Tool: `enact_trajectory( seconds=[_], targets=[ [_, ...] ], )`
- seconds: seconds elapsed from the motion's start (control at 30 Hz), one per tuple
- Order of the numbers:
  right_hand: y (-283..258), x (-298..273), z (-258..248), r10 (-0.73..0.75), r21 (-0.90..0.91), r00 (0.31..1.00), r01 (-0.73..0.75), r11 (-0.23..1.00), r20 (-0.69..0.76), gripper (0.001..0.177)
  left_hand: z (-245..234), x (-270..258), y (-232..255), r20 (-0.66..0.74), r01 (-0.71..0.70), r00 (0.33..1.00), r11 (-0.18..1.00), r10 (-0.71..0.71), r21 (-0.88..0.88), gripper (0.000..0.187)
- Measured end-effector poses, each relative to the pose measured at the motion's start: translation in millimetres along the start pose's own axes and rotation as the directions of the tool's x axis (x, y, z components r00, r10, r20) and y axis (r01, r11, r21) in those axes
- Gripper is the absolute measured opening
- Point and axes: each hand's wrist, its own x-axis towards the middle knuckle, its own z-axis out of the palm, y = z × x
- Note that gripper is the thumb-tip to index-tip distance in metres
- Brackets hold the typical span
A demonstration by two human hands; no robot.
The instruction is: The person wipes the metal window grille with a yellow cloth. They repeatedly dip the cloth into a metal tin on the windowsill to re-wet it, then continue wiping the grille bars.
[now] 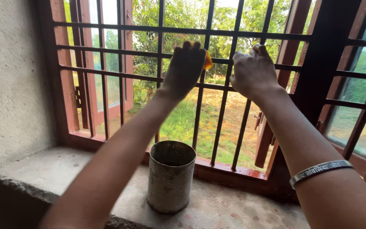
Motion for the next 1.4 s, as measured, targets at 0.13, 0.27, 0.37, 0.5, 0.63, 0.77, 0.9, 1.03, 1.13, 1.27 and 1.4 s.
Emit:
enact_trajectory(
  seconds=[0.13, 0.27, 0.37, 0.5, 0.63, 0.77, 0.9, 1.03, 1.13, 1.27, 1.4],
  targets=[
    [1, 1, 3, -0.018, 0.014, 1.000, 0.018, 1.000, 0.018, 0.038, -7, -7, -16, 0.057, -0.025, 0.998, 0.999, 0.026, -0.027, 0.046],
    [0, -1, -2, -0.014, -0.017, 1.000, 0.014, 1.000, 0.012, 0.037, -33, -21, -57, 0.192, -0.036, 0.981, 0.998, 0.025, 0.054, 0.045],
    [2, -3, -4, 0.014, 0.002, 0.997, -0.014, 1.000, 0.071, 0.032, -37, -26, -64, 0.357, -0.008, 0.933, 0.985, -0.054, 0.170, 0.044],
    [-3, -1, 0, 0.020, 0.027, 0.999, -0.021, 0.999, 0.026, 0.040, -3, -24, -41, 0.076, 0.048, 0.996, 0.998, -0.052, 0.049, 0.046],
    [1, 0, 13, -0.027, -0.049, 0.998, 0.024, 0.999, -0.059, 0.059, 6, 4, 13, -0.053, 0.080, 0.994, 0.981, -0.091, -0.176, 0.050],
    [6, -9, 11, -0.055, 0.016, 0.995, 0.056, 0.998, -0.082, 0.073, -51, 24, 50, 0.044, 0.517, 0.824, 0.716, -0.566, -0.469, 0.044],
    [1, -44, -2, -0.152, 0.238, 0.972, 0.192, 0.952, -0.178, 0.103, -82, 53, 79, 0.651, 0.730, 0.355, -0.236, -0.671, -0.642, 0.031],
    [-21, -50, -21, -0.315, 0.528, 0.860, 0.498, 0.687, -0.402, 0.098, -75, 71, 93, 0.924, 0.344, 0.253, -0.866, -0.287, -0.363, 0.036],
    [-12, -42, -39, -0.347, 0.582, 0.855, 0.517, 0.628, -0.386, 0.073, -66, 64, 94, 0.897, 0.310, 0.346, -0.869, -0.274, -0.385, 0.049],
    [-6, -24, -53, -0.218, 0.491, 0.911, 0.376, 0.786, -0.349, 0.028, -112, 44, 89, 0.830, 0.193, 0.489, -0.894, -0.268, -0.403, 0.054],
    [-3, -7, -71, -0.026, 0.768, 0.961, 0.237, 0.595, -0.276, 0.024, -164, 43, 92, 0.943, 0.371, 0.272, -0.884, -0.191, -0.286, 0.054]
  ],
)
